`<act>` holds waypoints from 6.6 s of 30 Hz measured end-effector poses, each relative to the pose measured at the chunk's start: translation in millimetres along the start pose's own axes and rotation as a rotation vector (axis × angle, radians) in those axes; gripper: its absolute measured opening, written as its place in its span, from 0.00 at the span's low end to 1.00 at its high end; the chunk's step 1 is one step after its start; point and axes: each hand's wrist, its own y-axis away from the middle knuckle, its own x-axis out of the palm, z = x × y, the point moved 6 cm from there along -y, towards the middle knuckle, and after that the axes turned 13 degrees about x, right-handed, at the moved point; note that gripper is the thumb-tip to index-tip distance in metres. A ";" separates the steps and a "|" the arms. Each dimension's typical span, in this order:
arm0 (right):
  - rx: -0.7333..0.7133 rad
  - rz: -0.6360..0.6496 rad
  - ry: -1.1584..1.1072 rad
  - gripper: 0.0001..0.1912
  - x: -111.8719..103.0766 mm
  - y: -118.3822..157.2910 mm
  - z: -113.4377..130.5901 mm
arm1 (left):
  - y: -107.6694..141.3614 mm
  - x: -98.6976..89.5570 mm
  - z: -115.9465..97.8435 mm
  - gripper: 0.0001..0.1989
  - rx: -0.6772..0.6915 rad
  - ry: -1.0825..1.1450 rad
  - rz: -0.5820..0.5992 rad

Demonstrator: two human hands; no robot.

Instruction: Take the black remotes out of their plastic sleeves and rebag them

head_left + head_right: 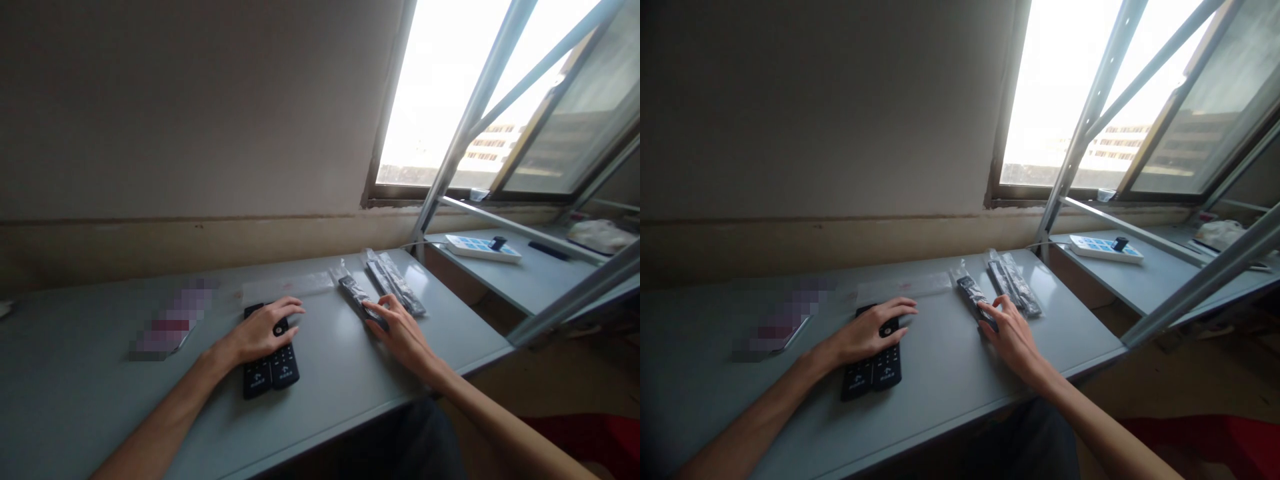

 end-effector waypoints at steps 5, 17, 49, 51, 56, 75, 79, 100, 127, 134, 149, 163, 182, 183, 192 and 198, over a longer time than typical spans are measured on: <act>0.080 0.098 0.046 0.31 1.1 -3.8 2.8 | -0.2 -2.7 -0.6 0.16 0.012 0.034 -0.038; 0.215 -0.064 -0.717 0.27 -17.2 -63.5 26.2 | -1.4 8.8 -9.8 0.14 0.049 0.068 0.000; 0.278 0.581 -1.454 0.21 74.4 -94.3 58.1 | 17.8 -23.2 27.6 0.20 -0.446 1.078 -1.040; 0.323 0.547 -1.431 0.23 75.1 -94.3 56.4 | 18.0 -24.3 28.2 0.20 -0.441 1.085 -1.063; 0.347 0.486 -1.377 0.25 72.3 -93.3 56.8 | 17.8 -26.5 27.9 0.20 -0.441 1.090 -1.086; 0.282 0.217 -1.219 0.27 55.2 -99.8 46.3 | 26.9 -37.7 26.1 0.19 -0.434 0.490 -1.035; 0.267 0.208 -1.214 0.26 56.6 -99.8 45.4 | 31.1 -40.4 21.9 0.16 -0.403 0.411 -1.125; 0.279 0.158 -1.332 0.25 49.8 -101.9 40.0 | 30.6 -40.3 24.3 0.26 -0.465 0.721 -1.176; 0.255 0.448 -1.265 0.24 57.4 -96.3 54.2 | 23.5 -26.6 37.2 0.22 -0.479 0.948 -1.091; 0.212 0.351 -1.098 0.30 56.1 -101.8 49.9 | 25.8 -24.0 42.6 0.20 -0.515 1.009 -1.126; -0.061 0.261 -0.902 0.18 -65.9 -171.3 151.3 | 18.7 -18.3 39.1 0.09 -0.435 1.305 -1.261; -0.133 0.176 -0.702 0.24 -71.8 -165.3 161.6 | 12.6 -14.3 30.7 0.09 -0.386 1.403 -1.245; -0.315 -0.497 -0.262 0.11 -159.2 -218.9 184.6 | 16.8 -20.4 31.7 0.05 -0.499 1.347 -1.192; -0.269 -0.512 -0.305 0.11 -160.4 -227.5 170.0 | 18.4 -22.4 33.3 0.05 -0.507 1.341 -1.213; 0.382 -0.169 -0.959 0.19 -53.0 -207.8 57.3 | 32.3 -33.2 51.8 0.05 -0.514 1.347 -1.393; 0.432 -0.063 -1.116 0.22 53.1 -146.3 54.1 | 37.4 -30.9 59.1 0.08 -0.519 1.368 -1.352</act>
